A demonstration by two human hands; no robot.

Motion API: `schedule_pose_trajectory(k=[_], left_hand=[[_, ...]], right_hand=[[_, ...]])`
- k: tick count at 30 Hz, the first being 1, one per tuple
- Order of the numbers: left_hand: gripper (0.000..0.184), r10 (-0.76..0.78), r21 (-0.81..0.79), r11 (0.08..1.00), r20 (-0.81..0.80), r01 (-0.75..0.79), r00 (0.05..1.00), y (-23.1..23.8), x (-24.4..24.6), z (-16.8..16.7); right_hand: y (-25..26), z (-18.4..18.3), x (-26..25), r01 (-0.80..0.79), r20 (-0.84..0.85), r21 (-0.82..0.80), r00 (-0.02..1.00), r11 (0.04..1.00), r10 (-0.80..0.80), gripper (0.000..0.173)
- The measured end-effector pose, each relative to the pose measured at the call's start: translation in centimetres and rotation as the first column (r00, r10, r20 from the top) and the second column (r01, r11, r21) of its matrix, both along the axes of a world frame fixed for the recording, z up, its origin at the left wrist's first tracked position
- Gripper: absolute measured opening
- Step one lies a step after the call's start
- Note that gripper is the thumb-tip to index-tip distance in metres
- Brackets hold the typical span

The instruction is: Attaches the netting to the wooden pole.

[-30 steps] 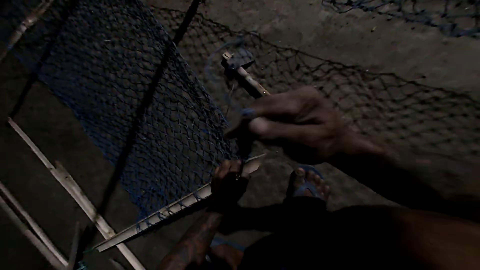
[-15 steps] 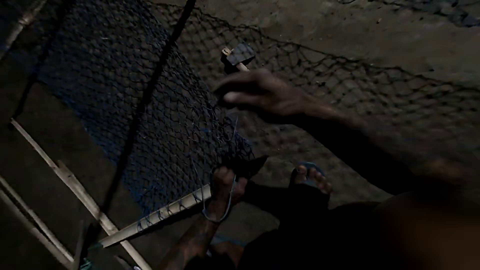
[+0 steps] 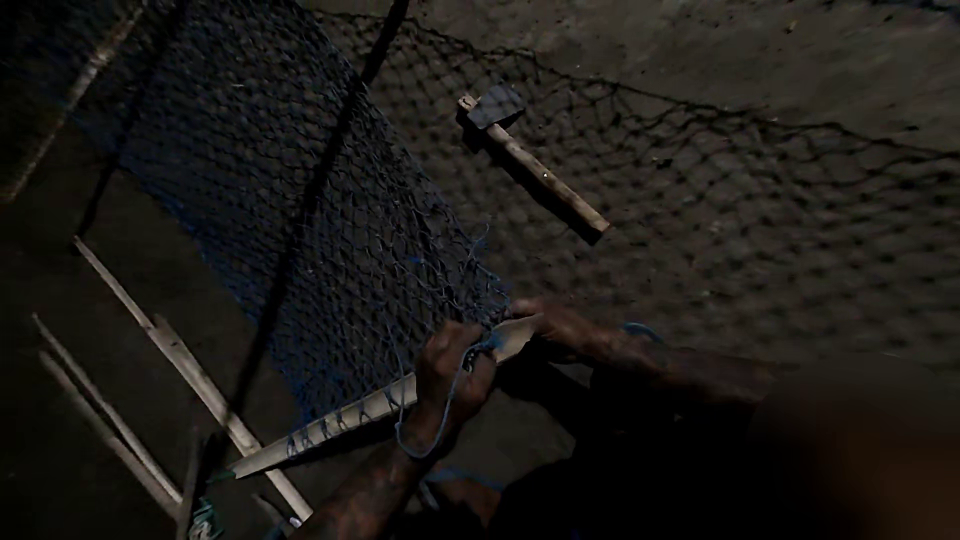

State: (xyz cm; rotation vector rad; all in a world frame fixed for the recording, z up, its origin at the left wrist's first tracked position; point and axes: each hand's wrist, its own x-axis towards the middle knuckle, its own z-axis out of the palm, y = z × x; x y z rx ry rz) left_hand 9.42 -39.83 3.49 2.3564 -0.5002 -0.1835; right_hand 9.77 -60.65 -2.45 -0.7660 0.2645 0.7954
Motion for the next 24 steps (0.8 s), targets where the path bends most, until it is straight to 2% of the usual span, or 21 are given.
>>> schedule_pose_trajectory(k=[6, 13, 18, 24], left_hand=[[0.028, -0.022, -0.018, 1.000, 0.079, 0.024, 0.997, 0.1, -0.9, -1.0], [0.028, -0.036, 0.001, 0.999, 0.090, 0.036, 0.995, -0.1, -1.7, -1.5], [0.028, -0.036, -0.004, 0.999, 0.093, 0.037, 0.995, -0.1, -1.8, -1.8], [0.029, -0.039, 0.005, 0.999, 0.095, 0.038, 0.995, -0.1, -1.8, -1.7]], right_hand=[[0.7, -0.5, 0.7, 0.001, 0.043, 0.148, 0.999, 0.989, -0.007, 0.023], [0.7, -0.4, 0.2, 0.024, -0.054, 0.066, 0.998, 0.998, -0.020, 0.016], [0.3, 0.0, 0.6, -0.030, -0.069, 0.005, 0.997, 1.000, 0.030, 0.012], [0.3, 0.2, 1.5, -0.044, 0.005, 0.127, 0.999, 0.991, 0.044, 0.020]])
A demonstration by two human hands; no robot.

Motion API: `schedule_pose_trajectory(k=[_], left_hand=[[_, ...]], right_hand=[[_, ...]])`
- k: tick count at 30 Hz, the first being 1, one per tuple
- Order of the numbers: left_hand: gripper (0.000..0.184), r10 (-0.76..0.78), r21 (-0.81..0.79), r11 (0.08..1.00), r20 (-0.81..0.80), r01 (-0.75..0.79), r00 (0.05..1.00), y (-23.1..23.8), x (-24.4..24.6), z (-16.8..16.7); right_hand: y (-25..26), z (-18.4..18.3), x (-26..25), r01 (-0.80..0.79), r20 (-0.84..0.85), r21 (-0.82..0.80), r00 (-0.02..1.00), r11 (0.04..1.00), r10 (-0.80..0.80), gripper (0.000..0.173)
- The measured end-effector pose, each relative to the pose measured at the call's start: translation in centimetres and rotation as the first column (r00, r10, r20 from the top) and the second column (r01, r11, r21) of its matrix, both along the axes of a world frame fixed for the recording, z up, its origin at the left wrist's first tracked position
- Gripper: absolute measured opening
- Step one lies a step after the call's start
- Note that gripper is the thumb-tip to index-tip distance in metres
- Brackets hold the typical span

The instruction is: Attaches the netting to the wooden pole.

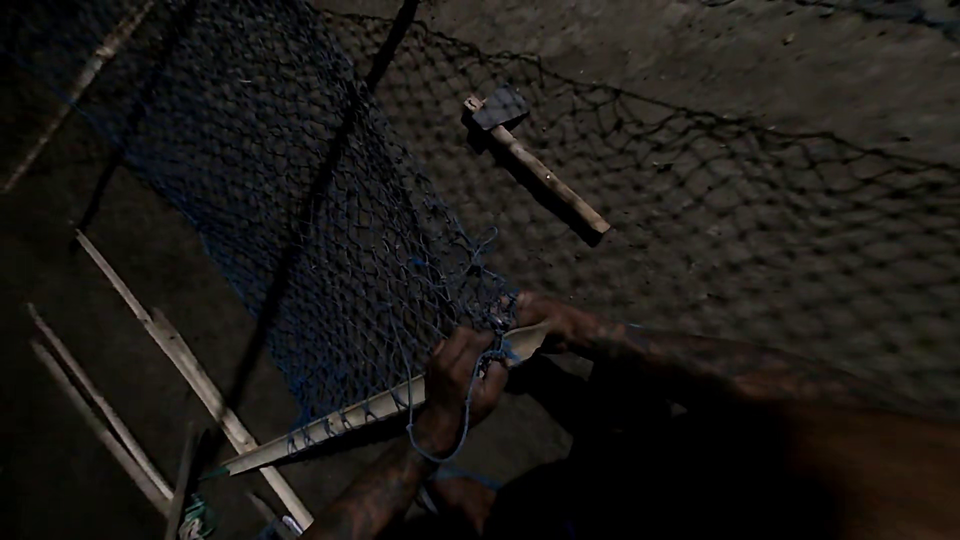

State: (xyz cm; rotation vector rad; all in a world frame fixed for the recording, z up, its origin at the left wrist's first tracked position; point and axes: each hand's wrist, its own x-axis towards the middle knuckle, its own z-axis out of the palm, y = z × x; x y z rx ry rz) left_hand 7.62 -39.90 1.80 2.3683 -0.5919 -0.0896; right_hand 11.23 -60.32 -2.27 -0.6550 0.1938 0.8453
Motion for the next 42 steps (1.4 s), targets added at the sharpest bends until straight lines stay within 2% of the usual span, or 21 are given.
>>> schedule_pose_trajectory(k=[4, 10, 15, 18, 21, 23, 25, 27, 29, 31, 33, 34, 36, 37, 39, 42], left_hand=[[0.030, 0.000, -0.014, 1.000, -0.003, 0.000, 1.000, 0.0, 0.1, 0.2], [0.032, 0.056, -0.069, 0.995, -0.128, -0.066, 0.990, -0.1, 0.0, 0.7], [0.034, 0.054, -0.009, 0.998, -0.051, -0.054, 0.997, 0.0, 0.1, 0.6], [0.034, 0.057, 0.008, 0.998, -0.046, -0.057, 0.997, 0.0, 0.0, 0.8], [0.033, 0.066, 0.005, 0.998, -0.078, -0.066, 0.995, 0.0, -0.1, 1.1], [0.032, 0.065, -0.008, 0.998, -0.108, -0.067, 0.992, 0.0, 0.0, 1.4], [0.032, 0.060, -0.018, 0.998, -0.121, -0.062, 0.991, 0.0, 0.0, 1.7], [0.032, 0.063, -0.017, 0.998, -0.136, -0.066, 0.989, 0.1, 0.0, 1.8], [0.032, 0.066, -0.017, 0.997, -0.138, -0.069, 0.988, 0.0, -0.1, 1.6], [0.031, 0.069, -0.023, 0.997, -0.134, -0.072, 0.989, -0.1, -0.1, 1.4], [0.031, 0.069, -0.035, 0.997, -0.141, -0.074, 0.988, 0.0, -0.2, 1.4], [0.031, 0.068, -0.044, 0.996, -0.147, -0.076, 0.987, 0.0, -0.2, 1.4], [0.028, 0.072, -0.059, 0.995, -0.173, -0.083, 0.982, 0.0, -0.3, 1.6], [0.027, 0.076, -0.064, 0.994, -0.190, -0.090, 0.979, 0.0, -0.1, 1.7], [0.025, 0.090, -0.059, 0.993, -0.242, -0.107, 0.966, -0.1, 0.4, 2.0], [0.025, 0.111, -0.047, 0.990, -0.291, -0.130, 0.950, -0.2, 1.3, 2.5]], right_hand=[[0.0, -0.9, -0.2, 0.004, 0.030, 0.026, 1.000, 1.000, -0.005, 0.019], [0.2, 1.3, -0.6, 0.078, -0.034, -0.216, 0.996, 0.973, -0.087, 0.016], [0.9, 2.1, -0.9, 0.174, -0.098, -0.206, 0.975, 0.963, -0.197, 0.012], [0.7, 2.9, -0.9, 0.181, -0.115, -0.178, 0.973, 0.967, -0.203, 0.014], [0.6, 2.6, -1.0, 0.217, -0.047, -0.182, 0.972, 0.959, -0.229, 0.019], [0.5, 1.9, -1.0, 0.245, 0.103, -0.223, 0.968, 0.944, -0.227, 0.021], [-0.1, 0.8, -0.8, 0.242, 0.375, -0.367, 0.922, 0.898, -0.095, 0.019], [-0.6, 0.0, -0.4, 0.267, 0.593, -0.542, 0.794, 0.797, 0.137, 0.026], [-0.6, 0.2, -0.3, 0.311, 0.637, -0.674, 0.704, 0.669, 0.314, 0.029], [-0.3, 0.4, -0.6, 0.358, 0.641, -0.710, 0.684, 0.607, 0.347, 0.029], [0.0, 0.0, -1.0, 0.351, 0.622, -0.676, 0.743, 0.648, 0.246, 0.029], [0.1, -0.1, -1.2, 0.321, 0.577, -0.619, 0.805, 0.717, 0.137, 0.025], [0.1, 0.0, -1.3, 0.266, 0.369, -0.434, 0.924, 0.861, -0.100, 0.018], [0.0, 0.1, -1.3, 0.265, 0.259, -0.332, 0.949, 0.905, -0.182, 0.018], [-0.1, 0.1, -1.3, 0.290, 0.119, -0.143, 0.954, 0.946, -0.275, 0.018], [0.1, 0.0, -1.0, 0.301, 0.073, -0.002, 0.951, 0.953, -0.301, 0.026]])
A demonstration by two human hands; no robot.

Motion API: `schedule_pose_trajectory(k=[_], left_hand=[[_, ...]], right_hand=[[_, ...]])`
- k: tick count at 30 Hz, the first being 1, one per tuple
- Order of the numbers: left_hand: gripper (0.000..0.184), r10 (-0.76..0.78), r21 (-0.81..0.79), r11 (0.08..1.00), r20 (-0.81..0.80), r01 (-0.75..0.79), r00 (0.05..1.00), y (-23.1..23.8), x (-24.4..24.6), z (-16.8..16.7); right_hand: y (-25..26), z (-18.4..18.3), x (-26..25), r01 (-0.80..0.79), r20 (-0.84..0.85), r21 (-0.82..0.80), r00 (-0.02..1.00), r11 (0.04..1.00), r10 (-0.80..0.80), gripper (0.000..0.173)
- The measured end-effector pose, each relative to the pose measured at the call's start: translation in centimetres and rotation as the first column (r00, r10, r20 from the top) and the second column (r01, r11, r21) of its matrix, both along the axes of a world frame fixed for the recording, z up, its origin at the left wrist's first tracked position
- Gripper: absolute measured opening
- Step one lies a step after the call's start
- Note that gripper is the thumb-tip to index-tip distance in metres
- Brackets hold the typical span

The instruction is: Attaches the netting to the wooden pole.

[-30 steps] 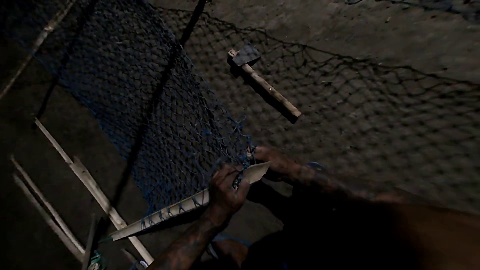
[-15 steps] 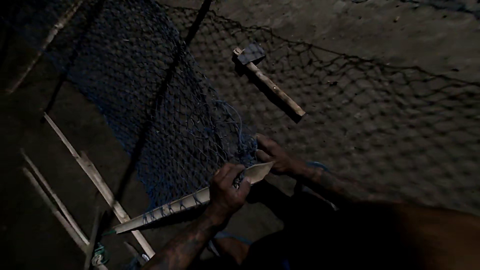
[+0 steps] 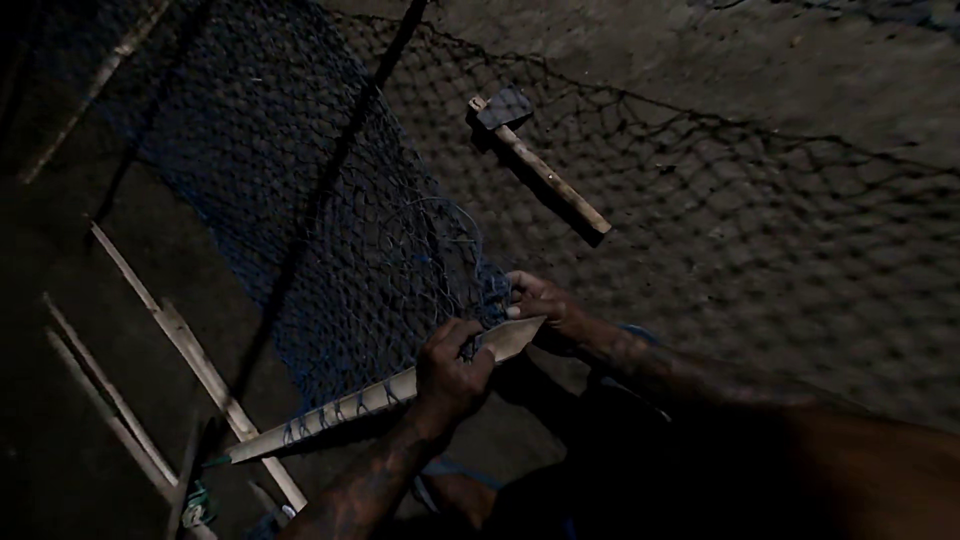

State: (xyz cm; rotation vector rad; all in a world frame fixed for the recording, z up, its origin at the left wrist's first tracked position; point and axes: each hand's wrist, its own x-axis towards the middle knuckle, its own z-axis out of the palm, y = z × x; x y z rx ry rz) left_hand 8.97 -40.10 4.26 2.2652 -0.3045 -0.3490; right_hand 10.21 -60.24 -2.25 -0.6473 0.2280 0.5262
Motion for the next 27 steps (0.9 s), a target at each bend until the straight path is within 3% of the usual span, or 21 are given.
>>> schedule_pose_trajectory(k=[6, 10, 14, 17, 20, 22, 25, 27], left_hand=[[0.024, 0.049, -0.028, 0.998, 0.001, -0.049, 0.999, -0.6, 1.3, 0.9], [0.023, 0.077, -0.039, 0.996, 0.039, -0.075, 0.996, -0.9, 1.4, 0.9], [0.020, 0.085, -0.077, 0.994, 0.027, -0.083, 0.996, -0.8, 1.5, 0.7], [0.021, 0.083, -0.085, 0.993, -0.025, -0.085, 0.996, -0.8, 1.8, 1.3], [0.018, 0.100, -0.128, 0.985, -0.094, -0.112, 0.991, -0.6, 2.3, 2.5], [0.018, 0.099, -0.112, 0.988, -0.083, -0.108, 0.992, -0.4, 2.4, 2.8], [0.019, 0.064, -0.090, 0.994, -0.028, -0.066, 0.998, -0.5, 2.3, 2.2], [0.019, 0.048, -0.110, 0.993, 0.002, -0.048, 0.999, -0.8, 2.1, 1.4]], right_hand=[[0.5, 0.4, 0.3, -0.021, -0.008, 0.017, 1.000, 1.000, 0.021, 0.015], [-0.7, 1.0, 1.8, -0.164, 0.137, -0.224, 0.971, 0.961, 0.197, 0.017], [-2.3, 1.9, 3.4, -0.215, 0.301, -0.627, 0.820, 0.749, 0.487, 0.019], [-3.3, 2.4, 4.4, -0.104, 0.278, -0.872, 0.700, 0.479, 0.658, 0.024], [-5.8, 0.0, 4.5, 0.050, 0.247, -0.942, 0.773, 0.332, 0.584, 0.022], [-7.8, -1.1, 4.3, 0.110, 0.270, -0.911, 0.888, 0.397, 0.373, 0.018], [-8.3, -0.8, 4.9, 0.176, 0.159, -0.586, 0.982, 0.791, -0.100, 0.017], [-7.5, 0.6, 5.9, 0.272, -0.038, -0.354, 0.952, 0.895, -0.304, 0.017]])
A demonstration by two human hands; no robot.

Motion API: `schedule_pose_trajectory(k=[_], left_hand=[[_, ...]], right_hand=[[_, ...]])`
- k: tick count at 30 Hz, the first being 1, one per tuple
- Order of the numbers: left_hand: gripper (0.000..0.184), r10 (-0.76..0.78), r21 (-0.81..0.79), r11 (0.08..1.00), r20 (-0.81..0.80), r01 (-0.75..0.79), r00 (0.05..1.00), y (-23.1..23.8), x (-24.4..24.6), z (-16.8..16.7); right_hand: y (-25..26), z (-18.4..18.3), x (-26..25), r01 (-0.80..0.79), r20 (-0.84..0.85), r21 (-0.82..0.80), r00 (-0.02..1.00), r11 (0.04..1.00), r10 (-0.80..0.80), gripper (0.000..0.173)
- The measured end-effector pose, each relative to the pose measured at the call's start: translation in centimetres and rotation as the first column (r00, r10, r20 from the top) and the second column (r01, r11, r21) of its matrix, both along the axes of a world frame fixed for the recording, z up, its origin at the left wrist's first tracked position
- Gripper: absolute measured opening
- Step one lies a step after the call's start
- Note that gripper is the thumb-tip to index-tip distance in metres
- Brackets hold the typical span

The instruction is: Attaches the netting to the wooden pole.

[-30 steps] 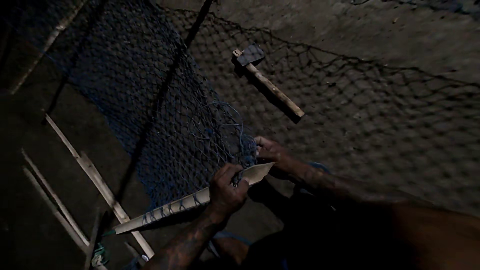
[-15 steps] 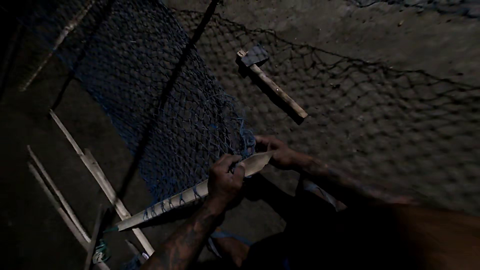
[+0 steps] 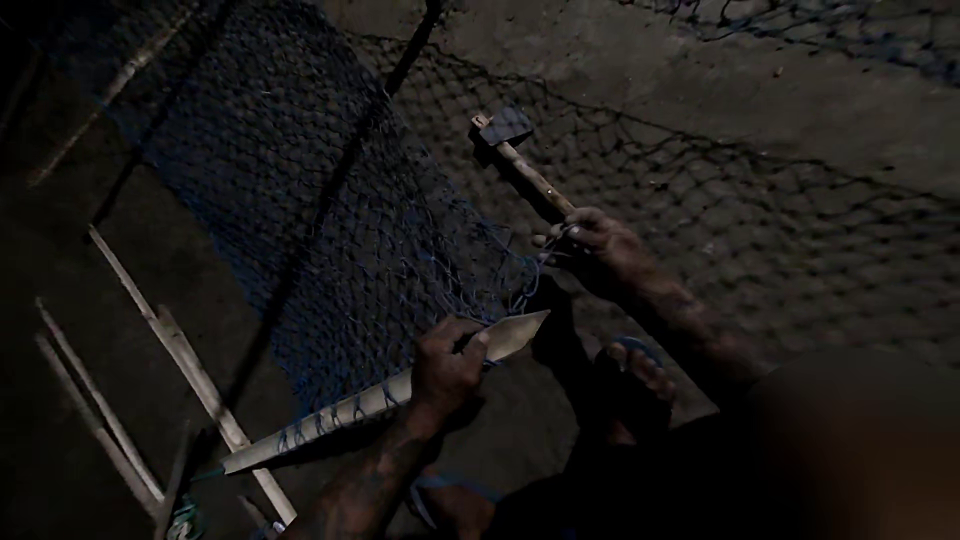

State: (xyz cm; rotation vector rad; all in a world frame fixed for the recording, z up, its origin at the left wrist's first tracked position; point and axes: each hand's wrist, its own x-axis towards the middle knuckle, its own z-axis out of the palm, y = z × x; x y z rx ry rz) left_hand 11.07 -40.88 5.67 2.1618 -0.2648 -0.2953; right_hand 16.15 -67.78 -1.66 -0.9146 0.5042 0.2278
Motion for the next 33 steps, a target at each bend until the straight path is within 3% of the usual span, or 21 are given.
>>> schedule_pose_trajectory(k=[3, 7, 9, 11, 12, 14, 15, 16, 17, 19, 20, 22, 25, 27, 30, 32, 33], left_hand=[[0.019, -0.024, -0.015, 1.000, 0.020, 0.025, 1.000, 0.1, -0.2, -0.5], [0.019, -0.012, 0.012, 1.000, 0.037, 0.011, 0.999, 0.1, -0.2, -0.5], [0.019, -0.001, 0.008, 1.000, 0.029, 0.001, 1.000, 0.1, -0.3, -0.6], [0.019, -0.001, -0.011, 1.000, 0.021, 0.001, 1.000, 0.2, -0.3, -0.9], [0.019, -0.004, -0.018, 1.000, 0.021, 0.005, 1.000, 0.2, -0.3, -0.9], [0.020, -0.004, -0.023, 1.000, 0.020, 0.004, 1.000, 0.2, -0.2, -0.9], [0.019, -0.003, -0.023, 1.000, 0.023, 0.003, 1.000, 0.2, -0.1, -0.8], [0.019, 0.000, -0.020, 1.000, 0.024, 0.000, 1.000, 0.2, -0.1, -0.6], [0.019, 0.003, -0.016, 1.000, 0.023, -0.003, 1.000, 0.1, -0.1, -0.5], [0.019, 0.011, -0.006, 1.000, 0.022, -0.011, 1.000, 0.0, 0.1, -0.5], [0.020, 0.016, 0.003, 1.000, 0.013, -0.016, 1.000, 0.0, 0.1, -0.6], [0.020, 0.030, 0.022, 0.999, -0.024, -0.029, 0.999, -0.2, 0.2, -0.6], [0.020, 0.056, 0.021, 0.998, -0.050, -0.055, 0.997, -0.3, 0.6, -0.4], [0.019, 0.067, 0.011, 0.998, -0.048, -0.067, 0.997, -0.1, 1.3, 0.0], [0.017, 0.065, -0.005, 0.998, -0.160, -0.067, 0.985, 0.2, 1.8, 0.7], [0.017, 0.043, -0.038, 0.998, -0.226, -0.053, 0.973, 0.2, 1.6, 1.2], [0.017, 0.035, -0.055, 0.997, -0.233, -0.049, 0.972, 0.3, 1.7, 1.5]], right_hand=[[0.3, 0.6, 1.6, 0.075, -0.037, 0.047, 0.997, 0.996, -0.073, 0.018], [-1.5, 0.9, 3.3, -0.009, 0.184, -0.338, 0.980, 0.941, 0.076, 0.016], [-2.3, 1.4, 3.7, -0.081, 0.197, -0.620, 0.947, 0.780, 0.255, 0.018], [-3.0, 1.6, 4.0, -0.121, 0.173, -0.845, 0.859, 0.520, 0.481, 0.019], [-3.3, 1.6, 4.1, -0.111, 0.160, -0.901, 0.813, 0.419, 0.560, 0.018], [-3.1, 1.7, 4.0, -0.147, 0.089, -0.929, 0.802, 0.339, 0.591, 0.018], [-2.8, 1.4, 3.8, -0.166, 0.074, -0.914, 0.828, 0.370, 0.556, 0.019], [-2.3, 0.9, 3.2, -0.158, 0.101, -0.874, 0.865, 0.460, 0.491, 0.017], [-1.6, 0.6, 2.4, -0.153, 0.133, -0.778, 0.908, 0.609, 0.397, 0.012], [0.0, 0.4, 0.7, -0.140, 0.156, -0.363, 0.966, 0.921, 0.208, 0.013], [0.9, 0.4, -0.1, -0.122, 0.139, -0.107, 0.981, 0.987, 0.136, 0.018], [2.9, 0.5, -2.0, -0.073, 0.053, 0.285, 0.997, 0.956, 0.060, 0.031], [5.0, -0.3, -5.8, -0.106, 0.040, 0.563, 0.994, 0.820, 0.102, 0.039], [5.4, -1.4, -8.2, -0.300, 0.139, 0.528, 0.953, 0.794, 0.268, 0.028], [5.8, -1.5, -9.4, -0.455, 0.112, 0.273, 0.890, 0.848, 0.442, 0.015], [4.7, -1.5, -8.0, -0.483, 0.140, -0.072, 0.862, 0.873, 0.488, 0.013], [3.5, -1.3, -6.8, -0.476, 0.135, -0.276, 0.841, 0.835, 0.525, 0.016]])
